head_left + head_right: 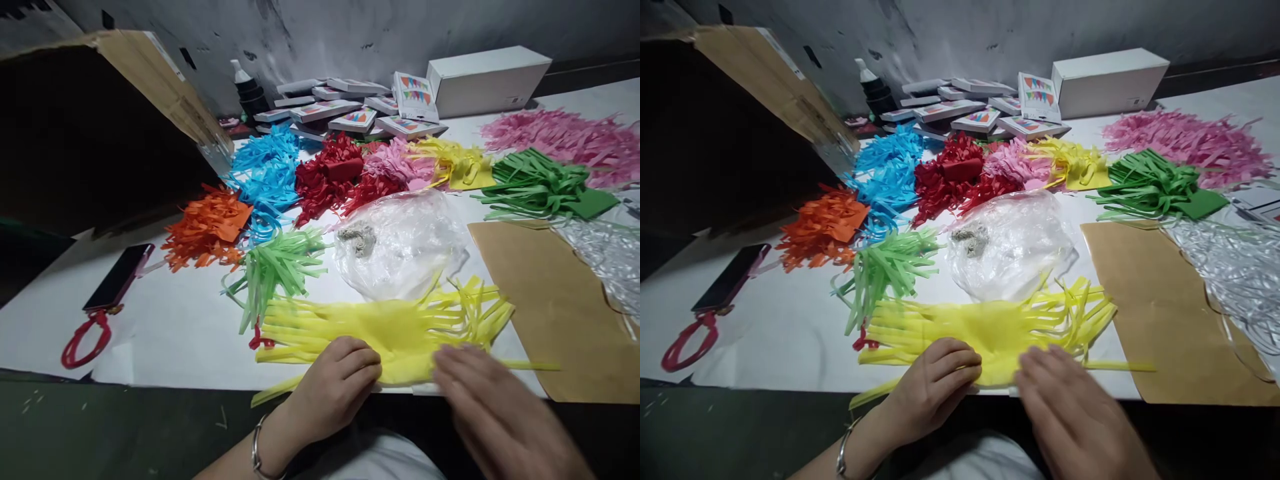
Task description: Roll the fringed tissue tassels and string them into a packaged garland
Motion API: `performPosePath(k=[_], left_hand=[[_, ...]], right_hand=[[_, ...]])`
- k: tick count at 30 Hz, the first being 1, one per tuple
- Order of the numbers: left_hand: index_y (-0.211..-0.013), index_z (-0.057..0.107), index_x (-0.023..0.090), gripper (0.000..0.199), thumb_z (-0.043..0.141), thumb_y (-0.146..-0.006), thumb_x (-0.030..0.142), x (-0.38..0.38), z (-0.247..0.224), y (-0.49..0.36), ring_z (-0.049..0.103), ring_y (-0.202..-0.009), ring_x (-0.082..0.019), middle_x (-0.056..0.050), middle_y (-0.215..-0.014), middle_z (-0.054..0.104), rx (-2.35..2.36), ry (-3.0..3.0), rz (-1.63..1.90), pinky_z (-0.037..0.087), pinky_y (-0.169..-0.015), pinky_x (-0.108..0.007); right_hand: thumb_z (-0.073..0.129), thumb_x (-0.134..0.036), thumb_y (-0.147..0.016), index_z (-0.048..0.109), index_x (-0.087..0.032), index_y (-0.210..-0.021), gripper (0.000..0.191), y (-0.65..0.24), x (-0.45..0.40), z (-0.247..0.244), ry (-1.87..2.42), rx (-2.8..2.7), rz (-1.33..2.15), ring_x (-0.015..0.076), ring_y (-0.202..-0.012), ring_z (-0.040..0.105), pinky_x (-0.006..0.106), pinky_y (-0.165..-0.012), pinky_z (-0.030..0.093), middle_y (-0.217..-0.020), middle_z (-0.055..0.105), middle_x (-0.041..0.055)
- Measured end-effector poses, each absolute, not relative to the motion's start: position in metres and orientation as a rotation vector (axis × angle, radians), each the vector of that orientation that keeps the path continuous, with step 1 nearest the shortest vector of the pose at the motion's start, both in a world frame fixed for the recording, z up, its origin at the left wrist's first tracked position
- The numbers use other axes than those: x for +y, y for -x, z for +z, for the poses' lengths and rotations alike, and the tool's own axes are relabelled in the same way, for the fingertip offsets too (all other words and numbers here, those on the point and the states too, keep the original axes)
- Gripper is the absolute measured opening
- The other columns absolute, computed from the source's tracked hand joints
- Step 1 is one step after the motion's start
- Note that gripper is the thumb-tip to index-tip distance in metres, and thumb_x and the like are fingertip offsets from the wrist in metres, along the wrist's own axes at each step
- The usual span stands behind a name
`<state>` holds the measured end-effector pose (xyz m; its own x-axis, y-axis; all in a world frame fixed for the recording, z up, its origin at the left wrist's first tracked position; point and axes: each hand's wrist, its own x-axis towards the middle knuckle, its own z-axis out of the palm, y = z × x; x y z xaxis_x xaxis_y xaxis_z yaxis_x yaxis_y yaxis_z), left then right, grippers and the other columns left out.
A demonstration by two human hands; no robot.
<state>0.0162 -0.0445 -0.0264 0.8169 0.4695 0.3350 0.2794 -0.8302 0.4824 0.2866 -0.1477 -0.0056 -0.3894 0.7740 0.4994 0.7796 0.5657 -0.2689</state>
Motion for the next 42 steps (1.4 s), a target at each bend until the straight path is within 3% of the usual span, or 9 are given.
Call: performPosePath(k=[3, 12, 20, 22, 24, 34, 37, 39, 42], left_hand=[[-0.11, 0.062, 0.015, 0.016, 0.06, -0.094, 0.011, -0.045, -0.025, -0.015, 0.061, -0.098, -0.024, -0.009, -0.107, 0.074, 0.553, -2.587, 0.607, 0.054, -0.088, -0.039], [-0.121, 0.058, 0.015, 0.03, 0.061, -0.097, 0.033, -0.053, -0.017, -0.014, 0.065, -0.1, -0.025, -0.013, -0.108, 0.073, 0.767, -2.491, 0.68, 0.055, -0.09, -0.041], [-0.099, 0.064, 0.018, 0.015, 0.069, -0.09, 0.029, -0.049, 0.009, -0.034, 0.065, -0.083, -0.026, -0.007, -0.092, 0.072, 1.006, -2.469, 0.272, 0.053, -0.072, -0.037], [-0.091, 0.065, 0.018, 0.005, 0.063, -0.093, 0.022, -0.043, 0.013, -0.037, 0.064, -0.079, -0.024, -0.006, -0.088, 0.071, 1.03, -2.477, 0.151, 0.05, -0.068, -0.034], [-0.086, 0.066, 0.019, 0.015, 0.055, -0.096, 0.018, -0.033, 0.015, -0.039, 0.065, -0.075, -0.021, -0.005, -0.083, 0.072, 1.074, -2.444, 0.071, 0.046, -0.065, -0.03], [-0.082, 0.066, 0.018, 0.026, 0.049, -0.1, 0.025, 0.013, 0.011, -0.047, 0.066, -0.069, -0.022, -0.006, -0.076, 0.073, 1.379, -2.37, -0.155, 0.032, -0.058, -0.028], [-0.08, 0.066, 0.018, 0.029, 0.047, -0.1, 0.028, 0.017, 0.008, -0.049, 0.065, -0.067, -0.023, -0.007, -0.073, 0.072, 1.382, -2.386, -0.176, 0.031, -0.057, -0.03], [-0.078, 0.067, 0.018, 0.029, 0.047, -0.099, 0.027, 0.019, 0.006, -0.05, 0.065, -0.065, -0.023, -0.007, -0.071, 0.071, 1.381, -2.39, -0.192, 0.031, -0.056, -0.03], [-0.076, 0.066, 0.018, 0.029, 0.048, -0.097, 0.027, 0.024, 0.003, -0.051, 0.065, -0.063, -0.023, -0.007, -0.069, 0.071, 1.375, -2.391, -0.206, 0.031, -0.056, -0.03]], right_hand=[[0.045, 0.002, -0.092, 0.065, -0.006, -0.121, 0.036, -0.261, -0.118, -0.016, 1.112, -2.338, -0.02, 0.0245, -0.126, 0.058, 0.042, -0.117, 0.034, -0.123, 0.07, 0.0124], [0.046, -0.005, -0.098, 0.063, -0.014, -0.11, 0.023, -0.267, -0.107, -0.031, 1.234, -2.132, 0.096, 0.0174, -0.108, 0.065, 0.038, -0.109, 0.042, -0.106, 0.072, 0.0083], [0.048, -0.004, -0.097, 0.062, -0.015, -0.101, 0.018, -0.257, -0.098, -0.026, 1.271, -2.099, 0.101, 0.0185, -0.096, 0.066, 0.037, -0.097, 0.045, -0.094, 0.07, 0.0061], [0.048, -0.006, -0.099, 0.061, -0.017, -0.098, 0.017, -0.256, -0.095, -0.024, 1.295, -2.05, 0.152, 0.0152, -0.08, 0.064, 0.035, -0.092, 0.045, -0.084, 0.067, 0.002], [0.046, -0.01, -0.101, 0.06, -0.019, -0.092, 0.019, -0.255, -0.09, -0.024, 1.371, -2.022, 0.142, 0.014, -0.069, 0.059, 0.034, -0.086, 0.044, -0.077, 0.064, -0.0001], [0.043, -0.02, -0.103, 0.047, -0.024, -0.07, 0.033, -0.247, -0.045, -0.03, 1.712, -2.054, -0.054, 0.0171, -0.047, 0.046, 0.032, -0.059, 0.03, -0.051, 0.052, -0.0041], [0.047, -0.019, -0.1, 0.054, -0.021, -0.078, 0.023, -0.249, -0.042, -0.028, 1.768, -2.041, -0.136, 0.019, -0.054, 0.053, 0.034, -0.065, 0.033, -0.058, 0.059, -0.0011], [0.049, -0.017, -0.099, 0.061, -0.017, -0.094, 0.013, -0.252, -0.047, -0.023, 1.749, -2.02, -0.21, 0.0233, -0.074, 0.063, 0.039, -0.078, 0.038, -0.079, 0.068, 0.006], [0.049, -0.01, -0.099, 0.064, -0.013, -0.111, 0.019, -0.253, -0.06, -0.018, 1.454, -2.102, -0.212, 0.0286, -0.108, 0.064, 0.05, -0.101, 0.036, -0.109, 0.071, 0.013]])
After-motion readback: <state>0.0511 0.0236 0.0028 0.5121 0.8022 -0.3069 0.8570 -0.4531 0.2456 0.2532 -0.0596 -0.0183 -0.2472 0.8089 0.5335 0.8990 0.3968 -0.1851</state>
